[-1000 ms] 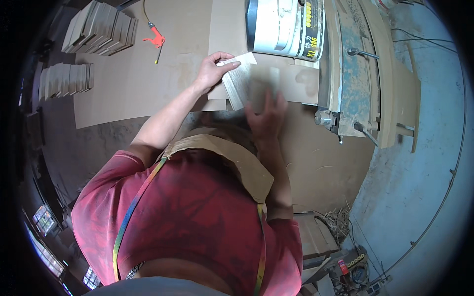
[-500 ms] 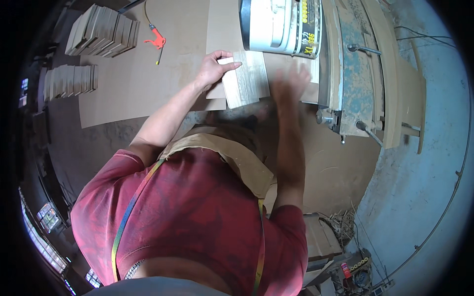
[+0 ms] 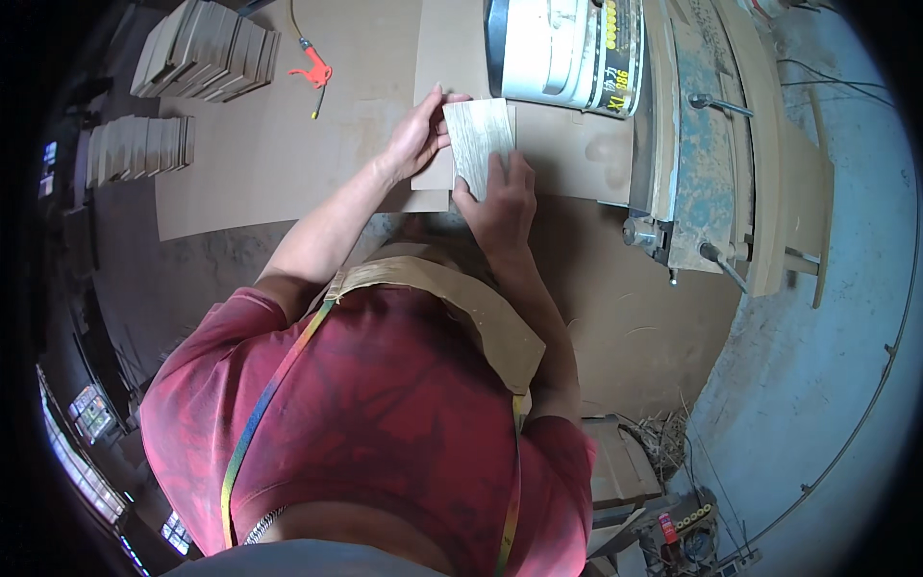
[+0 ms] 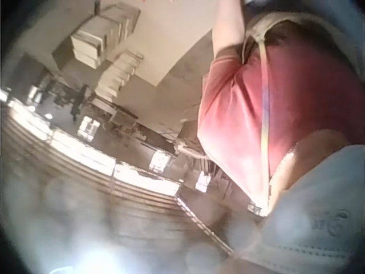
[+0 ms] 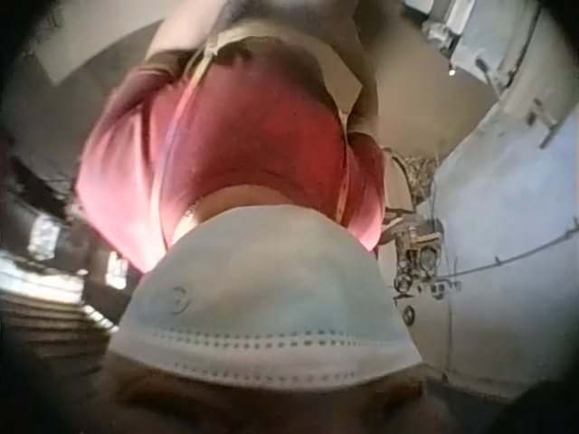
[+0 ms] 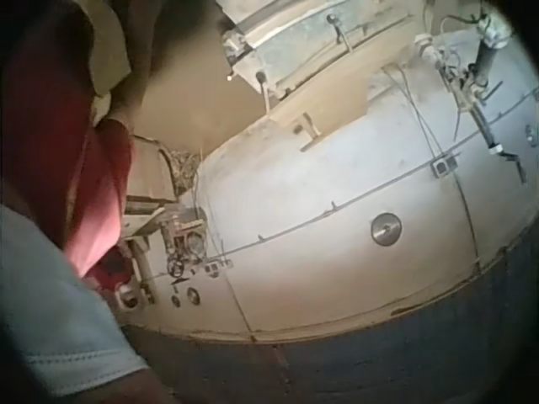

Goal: Sanding the edges of small wooden blocks using a stationary belt sander.

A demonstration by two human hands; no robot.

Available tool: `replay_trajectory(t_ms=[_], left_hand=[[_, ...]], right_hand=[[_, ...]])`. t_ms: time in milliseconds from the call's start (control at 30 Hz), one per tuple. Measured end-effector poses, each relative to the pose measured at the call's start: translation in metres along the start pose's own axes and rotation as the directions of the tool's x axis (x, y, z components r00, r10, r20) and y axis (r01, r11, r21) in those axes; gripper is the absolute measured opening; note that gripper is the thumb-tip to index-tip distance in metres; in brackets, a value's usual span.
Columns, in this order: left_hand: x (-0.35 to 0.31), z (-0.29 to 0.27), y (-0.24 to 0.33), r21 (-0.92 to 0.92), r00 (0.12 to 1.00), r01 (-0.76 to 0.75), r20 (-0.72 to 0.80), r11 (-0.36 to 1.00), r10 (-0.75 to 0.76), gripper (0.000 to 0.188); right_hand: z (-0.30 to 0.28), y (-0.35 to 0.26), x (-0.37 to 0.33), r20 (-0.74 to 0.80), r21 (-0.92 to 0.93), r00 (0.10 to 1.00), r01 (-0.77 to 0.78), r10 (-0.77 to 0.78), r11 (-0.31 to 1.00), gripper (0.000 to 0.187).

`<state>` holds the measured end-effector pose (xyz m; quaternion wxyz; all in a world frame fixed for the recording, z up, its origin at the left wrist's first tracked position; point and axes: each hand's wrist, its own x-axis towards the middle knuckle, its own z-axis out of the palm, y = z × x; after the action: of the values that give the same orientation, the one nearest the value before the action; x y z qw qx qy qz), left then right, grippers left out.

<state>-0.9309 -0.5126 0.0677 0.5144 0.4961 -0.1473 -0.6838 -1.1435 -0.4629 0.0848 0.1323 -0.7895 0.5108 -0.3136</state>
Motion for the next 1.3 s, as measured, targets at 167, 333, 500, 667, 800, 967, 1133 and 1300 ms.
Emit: replay_trajectory(t_ms=[167, 333, 500, 667, 800, 967, 1133, 1300], left_hand=[[-0.007, -0.004, 0.004, -0.091, 0.990, -0.020, 0.140, 0.996, 0.033, 0.040], [-0.003, -0.013, 0.000, 0.086, 0.958, -0.179, 0.241, 0.980, 0.154, 0.048], [-0.001, -0.005, -0.013, 0.195, 0.976, -0.198, 0.129, 0.961, 0.175, 0.050], [0.004, 0.010, -0.015, 0.523, 0.978, -0.104, -0.099, 0.846, 0.181, 0.042], [0.011, 0.009, -0.018, 0.586, 0.951, -0.177, -0.106, 0.791, 0.291, 0.032], [0.009, -0.003, -0.028, 0.482, 0.942, -0.235, -0.100, 0.844, 0.319, 0.028], [-0.002, -0.017, -0.008, 0.310, 0.982, -0.180, -0.001, 0.933, 0.190, 0.030], [-0.007, -0.001, 0.003, 0.264, 0.993, -0.113, 0.043, 0.958, 0.106, 0.026]], right_hand=[[-0.019, 0.021, -0.017, -0.057, -0.008, 0.998, -0.007, 0.006, 1.000, 0.055], [-0.052, 0.097, -0.022, -0.132, -0.277, 0.985, -0.140, 0.106, 0.951, 0.050], [-0.023, 0.161, 0.008, -0.163, -0.420, 0.986, -0.089, 0.021, 0.903, 0.052], [0.000, 0.144, 0.053, -0.196, -0.340, 0.979, -0.120, 0.054, 0.933, 0.055], [0.004, 0.059, 0.031, 0.139, -0.075, 0.986, -0.084, 0.094, 0.994, 0.064], [-0.005, 0.026, -0.014, 0.008, -0.101, 0.997, -0.076, 0.077, 0.992, 0.072], [-0.045, 0.107, -0.029, -0.034, -0.278, 0.963, -0.267, 0.268, 0.923, 0.064], [-0.014, 0.166, 0.034, -0.187, -0.410, 0.982, -0.063, -0.017, 0.910, 0.055]])
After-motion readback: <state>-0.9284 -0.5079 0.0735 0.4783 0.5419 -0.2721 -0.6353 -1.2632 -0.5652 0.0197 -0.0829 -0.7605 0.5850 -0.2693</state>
